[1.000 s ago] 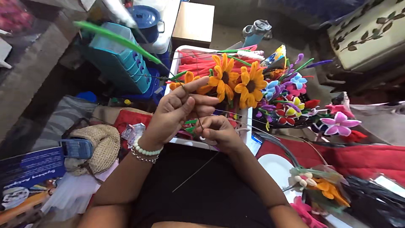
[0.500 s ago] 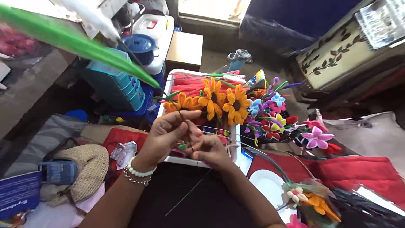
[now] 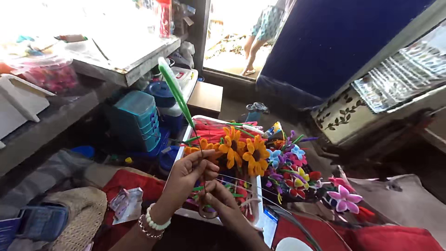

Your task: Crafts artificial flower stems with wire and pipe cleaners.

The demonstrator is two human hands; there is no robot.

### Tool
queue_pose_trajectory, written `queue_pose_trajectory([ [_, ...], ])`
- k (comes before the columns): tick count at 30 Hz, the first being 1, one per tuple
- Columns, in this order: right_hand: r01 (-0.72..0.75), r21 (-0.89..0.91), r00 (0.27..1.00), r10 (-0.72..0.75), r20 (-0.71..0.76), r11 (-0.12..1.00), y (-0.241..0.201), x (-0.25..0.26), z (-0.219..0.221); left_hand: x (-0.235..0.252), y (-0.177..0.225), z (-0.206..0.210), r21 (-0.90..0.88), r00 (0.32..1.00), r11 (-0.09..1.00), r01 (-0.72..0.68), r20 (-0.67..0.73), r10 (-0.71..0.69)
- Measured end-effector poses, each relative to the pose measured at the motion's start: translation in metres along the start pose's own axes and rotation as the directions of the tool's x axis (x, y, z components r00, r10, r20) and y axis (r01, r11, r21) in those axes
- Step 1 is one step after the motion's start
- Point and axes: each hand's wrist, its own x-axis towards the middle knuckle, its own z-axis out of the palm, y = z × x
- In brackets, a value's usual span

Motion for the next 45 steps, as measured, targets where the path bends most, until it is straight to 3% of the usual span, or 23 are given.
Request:
queue_pose_trajectory([
  [6,-0.021,-0.021,1.0,0.02,-0.023,1.0,-0.001,-0.003,-0.004,0.004,0.002,0.001,0.034,0.997,0.998,0.062,-0.051,-0.06],
  [9,-0.009,-0.022,0.999,0.007,-0.051,1.0,-0.001,-0.003,-0.007,0.003,0.003,0.001,-0.044,0.997,0.997,0.07,0.034,-0.068],
  [12,-0.061,0.153,0.998,0.065,-0.024,0.986,0.0,-0.004,-0.009,0.004,0.001,-0.002,-0.266,0.982,0.961,0.076,0.189,-0.025],
  [14,-0.069,0.214,0.996,0.078,-0.035,0.974,-0.001,-0.003,-0.008,0.004,-0.001,-0.002,-0.314,0.973,0.947,0.068,0.229,0.005],
  [15,-0.047,0.149,0.993,0.062,-0.098,0.988,-0.003,-0.003,-0.006,0.003,-0.001,-0.001,-0.26,0.978,0.965,0.026,0.209,0.03],
  [18,0.028,-0.27,0.954,-0.106,-0.281,0.963,-0.006,0.0,-0.003,-0.001,-0.008,0.008,0.105,0.989,0.984,-0.147,0.037,0.144],
  [21,0.075,-0.518,0.927,-0.251,-0.279,0.852,-0.008,0.003,-0.002,-0.008,-0.018,0.016,0.337,0.949,0.916,-0.217,-0.146,0.279],
  [23,0.102,-0.594,0.926,-0.294,-0.237,0.798,-0.008,0.004,-0.003,-0.008,-0.018,0.015,0.357,0.933,0.897,-0.261,-0.145,0.329],
  [26,0.121,-0.483,0.959,-0.227,-0.167,0.867,-0.012,0.003,-0.007,-0.009,-0.008,0.012,0.267,0.96,0.931,-0.25,-0.06,0.275],
  [29,0.028,-0.078,0.997,-0.033,-0.069,0.997,-0.017,0.001,-0.013,-0.009,0.0,0.005,-0.078,0.99,0.991,-0.11,0.081,0.116],
  [31,-0.068,0.223,0.996,0.055,0.063,0.972,-0.011,0.0,-0.018,-0.008,-0.005,-0.001,-0.336,0.969,0.942,-0.021,0.224,0.102],
  [33,-0.126,0.374,0.989,0.088,0.116,0.919,-0.009,0.0,-0.018,-0.007,-0.01,-0.003,-0.449,0.943,0.893,0.01,0.302,0.141],
  [35,-0.091,0.256,0.995,0.101,-0.026,0.962,-0.013,0.001,-0.013,-0.009,-0.011,0.0,-0.385,0.971,0.922,-0.04,0.202,0.127],
  [37,-0.041,-0.018,0.978,0.037,-0.207,0.999,-0.016,0.003,-0.009,-0.01,-0.015,0.006,-0.172,0.989,0.975,-0.137,0.029,0.144],
  [40,-0.002,-0.245,0.968,-0.06,-0.244,0.97,-0.015,0.004,-0.006,-0.011,-0.023,0.008,0.108,0.959,0.969,-0.221,-0.159,0.236],
  [42,0.01,-0.187,0.984,-0.044,-0.174,0.982,-0.016,0.002,-0.008,-0.012,-0.02,0.002,0.122,0.965,0.967,-0.222,-0.117,0.236],
  [45,0.0,0.012,1.0,-0.001,0.02,1.0,-0.014,0.0,-0.017,-0.013,-0.008,-0.008,-0.068,0.987,0.987,-0.143,0.063,0.148],
])
